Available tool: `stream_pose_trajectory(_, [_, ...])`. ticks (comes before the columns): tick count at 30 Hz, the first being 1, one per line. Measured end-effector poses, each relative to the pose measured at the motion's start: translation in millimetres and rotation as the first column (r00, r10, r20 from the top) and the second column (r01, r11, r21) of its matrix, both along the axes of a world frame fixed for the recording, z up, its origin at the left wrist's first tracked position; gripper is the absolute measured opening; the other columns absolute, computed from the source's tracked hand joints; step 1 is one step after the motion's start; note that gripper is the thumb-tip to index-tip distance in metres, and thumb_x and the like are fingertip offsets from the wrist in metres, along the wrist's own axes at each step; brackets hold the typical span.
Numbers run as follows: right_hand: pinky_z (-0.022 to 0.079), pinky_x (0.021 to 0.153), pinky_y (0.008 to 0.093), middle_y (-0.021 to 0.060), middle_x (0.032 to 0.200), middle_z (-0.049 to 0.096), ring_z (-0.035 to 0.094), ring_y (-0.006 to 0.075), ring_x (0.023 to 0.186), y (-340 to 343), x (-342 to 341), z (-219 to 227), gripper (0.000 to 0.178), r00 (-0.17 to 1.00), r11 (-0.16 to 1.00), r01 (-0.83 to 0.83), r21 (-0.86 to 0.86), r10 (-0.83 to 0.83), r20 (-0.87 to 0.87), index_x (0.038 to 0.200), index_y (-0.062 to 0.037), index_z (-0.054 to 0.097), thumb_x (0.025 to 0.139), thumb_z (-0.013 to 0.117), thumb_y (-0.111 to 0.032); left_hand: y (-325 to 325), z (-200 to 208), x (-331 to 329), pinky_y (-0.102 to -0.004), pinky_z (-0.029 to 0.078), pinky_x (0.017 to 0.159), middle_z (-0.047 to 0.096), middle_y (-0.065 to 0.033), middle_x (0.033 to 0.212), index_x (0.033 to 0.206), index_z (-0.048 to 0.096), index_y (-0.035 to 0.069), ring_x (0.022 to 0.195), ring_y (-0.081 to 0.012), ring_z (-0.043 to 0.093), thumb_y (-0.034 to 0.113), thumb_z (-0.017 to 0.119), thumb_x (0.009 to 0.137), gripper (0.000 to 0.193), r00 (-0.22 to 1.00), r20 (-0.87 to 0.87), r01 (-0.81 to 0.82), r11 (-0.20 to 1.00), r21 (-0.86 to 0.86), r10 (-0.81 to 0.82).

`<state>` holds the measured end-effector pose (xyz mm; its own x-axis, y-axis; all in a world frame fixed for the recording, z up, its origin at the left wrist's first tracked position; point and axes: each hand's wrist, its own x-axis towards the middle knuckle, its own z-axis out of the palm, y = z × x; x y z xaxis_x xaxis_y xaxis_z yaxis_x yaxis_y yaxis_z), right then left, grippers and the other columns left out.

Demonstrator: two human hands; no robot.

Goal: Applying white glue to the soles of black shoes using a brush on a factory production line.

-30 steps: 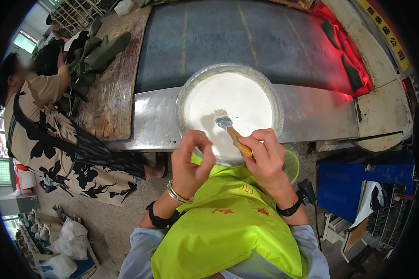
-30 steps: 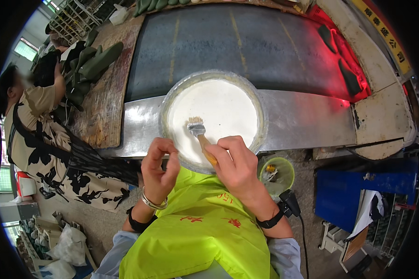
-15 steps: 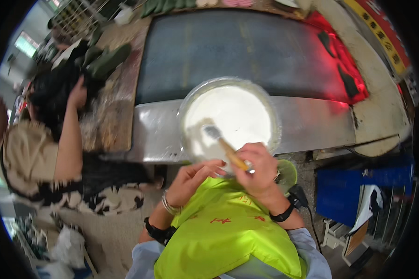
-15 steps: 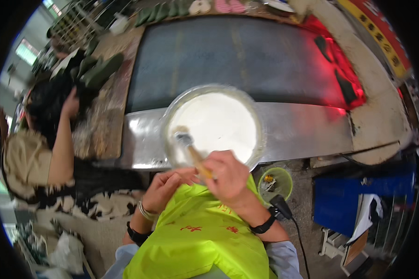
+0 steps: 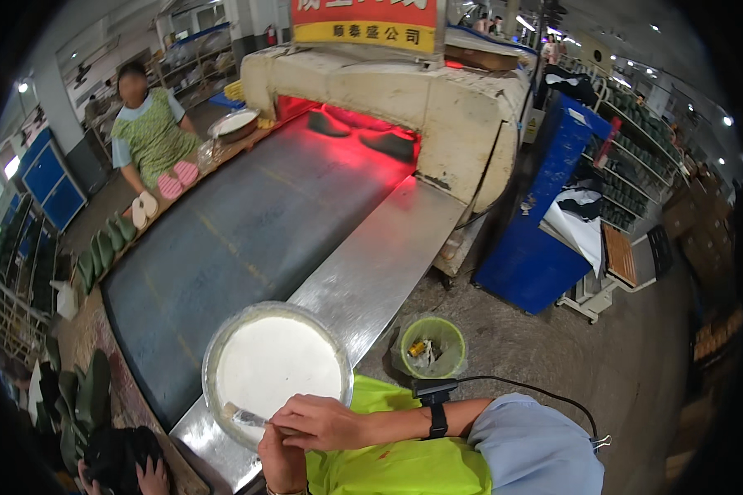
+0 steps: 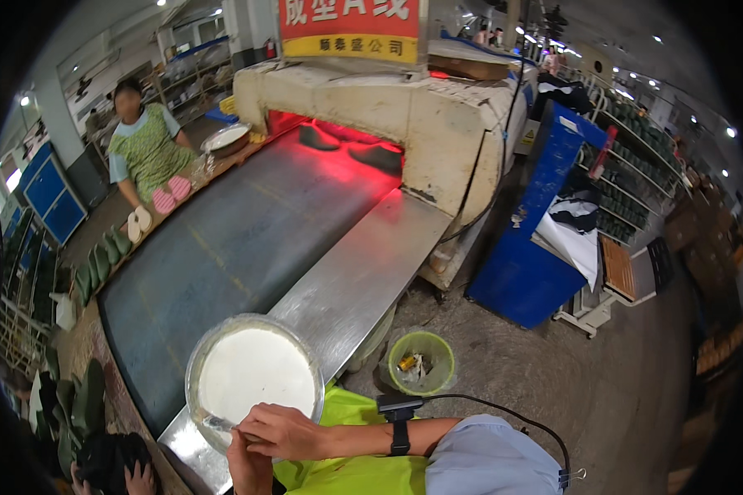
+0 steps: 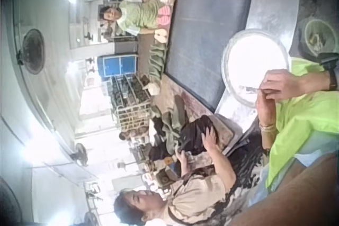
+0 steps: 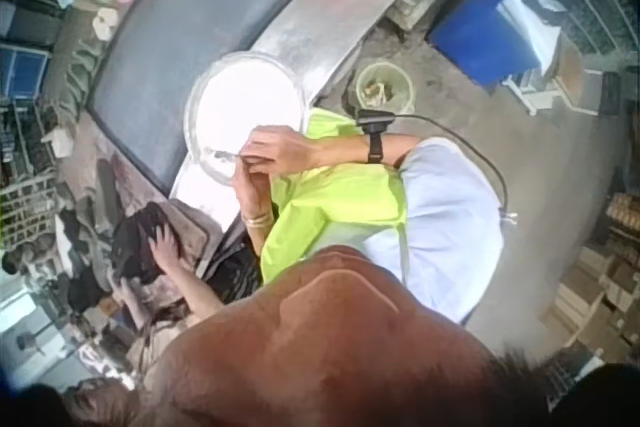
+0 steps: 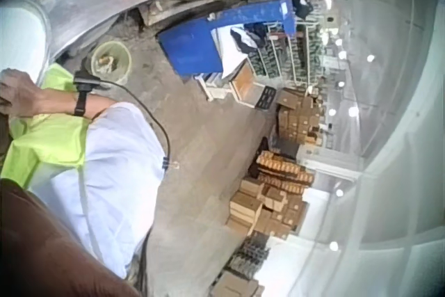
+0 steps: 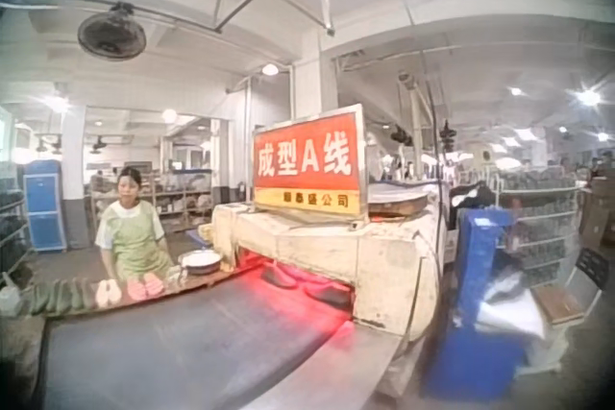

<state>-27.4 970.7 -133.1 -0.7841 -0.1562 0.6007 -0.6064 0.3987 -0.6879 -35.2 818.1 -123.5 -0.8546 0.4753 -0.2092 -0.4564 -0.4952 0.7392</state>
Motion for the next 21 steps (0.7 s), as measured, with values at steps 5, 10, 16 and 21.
stream_pose_trajectory(5, [0.05,0.069,0.0323,0.0069,0.098,0.057,0.058,0.0231,0.084,4.0,0.1,15.3,0.031,0.992,0.992,-0.115,-0.055,0.111,-0.065,0.103,-0.0039,0.059,0.076,0.069,-0.014,-4.6,9.1,4.5,-0.0349,0.044,0.087,0.06,-0.0143,0.106,0.113,0.055,-0.004,0.099,-0.0257,0.056,0.03,0.035,0.099,0.043,0.999,-0.02,-0.045,0.987,-0.155,0.042])
stream_pose_trajectory(10, [0.052,0.063,0.0309,0.0057,0.087,0.062,0.062,0.0219,0.074,14.0,3.6,14.6,0.025,0.923,0.971,0.191,0.142,-0.129,-0.363,0.092,-0.0066,0.064,0.069,0.074,-0.012,22.1,21.4,8.4,-0.0313,0.046,0.088,0.06,-0.0132,0.11,0.114,0.054,-0.008,0.101,-0.0199,0.058,0.023,0.041,0.098,0.038,0.991,0.013,-0.131,0.968,-0.215,0.137])
stream_pose_trajectory(16, [0.047,0.055,0.0309,0.0071,0.082,0.058,0.058,0.0231,0.067,31.7,-0.9,29.9,0.035,0.949,0.975,0.129,0.18,-0.069,-0.308,0.092,0.0007,0.064,0.061,0.079,-0.007,33.7,31.9,-3.0,-0.026,0.047,0.082,0.062,-0.0057,0.107,0.11,0.059,-0.002,0.094,-0.0133,0.058,0.03,0.043,0.098,0.038,0.996,0.072,-0.049,0.988,-0.146,0.06])
stream_pose_trajectory(21, [0.042,0.052,0.0304,0.0047,0.076,0.054,0.054,0.0205,0.062,18.7,-3.9,26.4,0.032,0.954,0.977,0.1,0.19,-0.039,-0.298,0.092,-0.0015,0.065,0.064,0.079,-0.009,19.1,26.3,3.6,-0.0301,0.048,0.086,0.062,-0.0121,0.109,0.11,0.059,-0.002,0.095,-0.0158,0.061,0.029,0.043,0.098,0.037,0.982,0.125,-0.131,0.985,-0.11,0.145])
